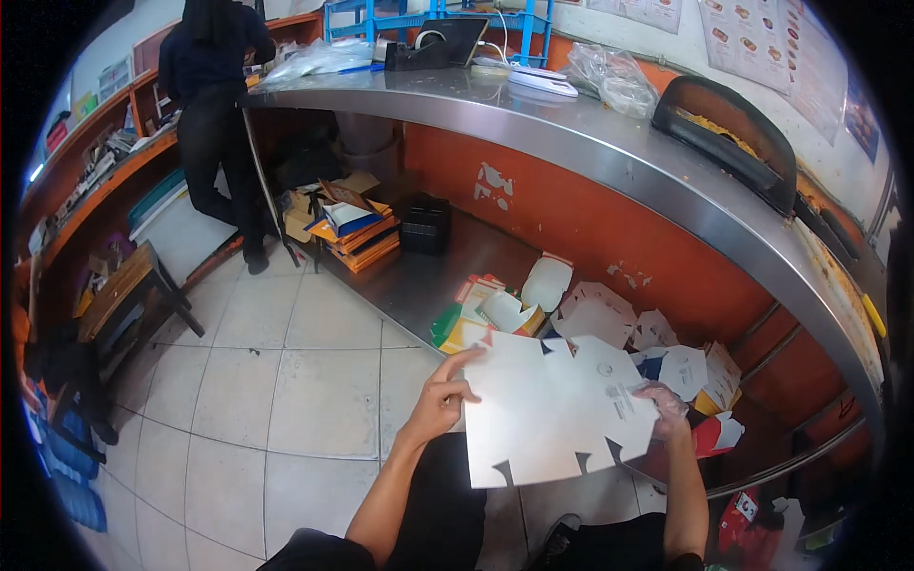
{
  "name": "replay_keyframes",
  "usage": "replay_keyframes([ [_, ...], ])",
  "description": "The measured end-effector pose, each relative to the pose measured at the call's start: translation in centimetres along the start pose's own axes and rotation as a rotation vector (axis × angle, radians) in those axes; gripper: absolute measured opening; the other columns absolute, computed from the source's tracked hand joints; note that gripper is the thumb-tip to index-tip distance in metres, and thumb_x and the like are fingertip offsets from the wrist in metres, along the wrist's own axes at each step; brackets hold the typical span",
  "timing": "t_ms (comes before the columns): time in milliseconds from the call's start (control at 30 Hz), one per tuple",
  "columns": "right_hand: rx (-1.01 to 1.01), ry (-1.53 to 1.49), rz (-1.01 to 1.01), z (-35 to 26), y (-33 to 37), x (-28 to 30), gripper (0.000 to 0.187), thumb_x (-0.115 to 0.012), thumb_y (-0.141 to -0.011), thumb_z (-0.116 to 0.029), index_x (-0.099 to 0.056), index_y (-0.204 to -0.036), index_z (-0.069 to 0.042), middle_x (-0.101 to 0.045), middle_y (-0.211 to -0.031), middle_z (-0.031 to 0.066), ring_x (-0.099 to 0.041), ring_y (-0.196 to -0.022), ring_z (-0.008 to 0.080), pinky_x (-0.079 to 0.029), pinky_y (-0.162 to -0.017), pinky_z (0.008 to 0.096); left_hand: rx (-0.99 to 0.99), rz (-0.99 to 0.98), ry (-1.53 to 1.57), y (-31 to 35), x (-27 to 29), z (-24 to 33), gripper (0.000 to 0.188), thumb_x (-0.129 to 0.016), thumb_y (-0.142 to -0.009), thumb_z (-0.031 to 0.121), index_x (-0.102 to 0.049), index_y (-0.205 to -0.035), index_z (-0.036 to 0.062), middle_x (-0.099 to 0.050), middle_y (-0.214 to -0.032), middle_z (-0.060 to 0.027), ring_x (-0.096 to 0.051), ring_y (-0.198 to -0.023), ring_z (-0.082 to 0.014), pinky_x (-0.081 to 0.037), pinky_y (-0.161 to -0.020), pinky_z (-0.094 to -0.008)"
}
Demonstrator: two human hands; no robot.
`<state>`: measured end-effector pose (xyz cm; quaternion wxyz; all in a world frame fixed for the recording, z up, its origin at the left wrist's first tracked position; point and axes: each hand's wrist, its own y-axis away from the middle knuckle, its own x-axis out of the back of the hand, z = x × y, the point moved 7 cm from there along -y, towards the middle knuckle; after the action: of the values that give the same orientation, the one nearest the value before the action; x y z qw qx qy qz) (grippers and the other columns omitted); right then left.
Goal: The person assembles several cardboard boxes by hand, folding the flaps and interlocking the tabs while sitting on the floor.
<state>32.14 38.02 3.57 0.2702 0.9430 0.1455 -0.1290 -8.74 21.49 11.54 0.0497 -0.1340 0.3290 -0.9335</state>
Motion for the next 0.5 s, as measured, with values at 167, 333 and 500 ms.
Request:
replay_keyframes([
  [167,0.255,0.288,0.069,-1.9,0.3,-1.7,0.058,-0.072,-0.088,-0.003,-0.047,-0.140,0.000,-0.066,-0.124,0.0138,-0.066,-0.109,0.0239,-0.056,-0.091,0.0387,-0.020,0.633,0.945,-2.8,-0.1,2.2,0.055,-0.056,-0.090,0.014,-0.052,-0.144,0.0030,-0.040,-0.157,-0.0173,-0.029,-0.150,-0.0343,-0.033,-0.118,-0.0462],
  [333,0.715,0.676,0.339,-5.7,2.8,-4.1,0.061,-0.071,-0.091,-0.008,-0.043,-0.146,-0.002,-0.063,-0.129,0.0125,-0.061,-0.115,0.0207,-0.050,-0.098,0.0358,0.619,0.211,0.946,-1.1,-4.5,-9.5,0.065,-0.059,-0.094,0.017,-0.036,-0.151,-0.0026,-0.048,-0.148,-0.0176,-0.043,-0.140,-0.0283,-0.041,-0.112,-0.0390],
  [500,0.510,0.561,0.360,-3.2,3.8,-3.0,0.067,-0.074,-0.091,-0.024,-0.044,-0.147,-0.004,-0.060,-0.136,0.0132,-0.056,-0.122,0.0241,-0.045,-0.104,0.0381,0.869,0.071,0.912,-0.3,-9.2,-9.9,0.054,-0.069,-0.091,0.007,-0.048,-0.140,-0.0038,-0.061,-0.130,-0.0153,-0.062,-0.117,-0.0251,-0.051,-0.100,-0.0356],
])
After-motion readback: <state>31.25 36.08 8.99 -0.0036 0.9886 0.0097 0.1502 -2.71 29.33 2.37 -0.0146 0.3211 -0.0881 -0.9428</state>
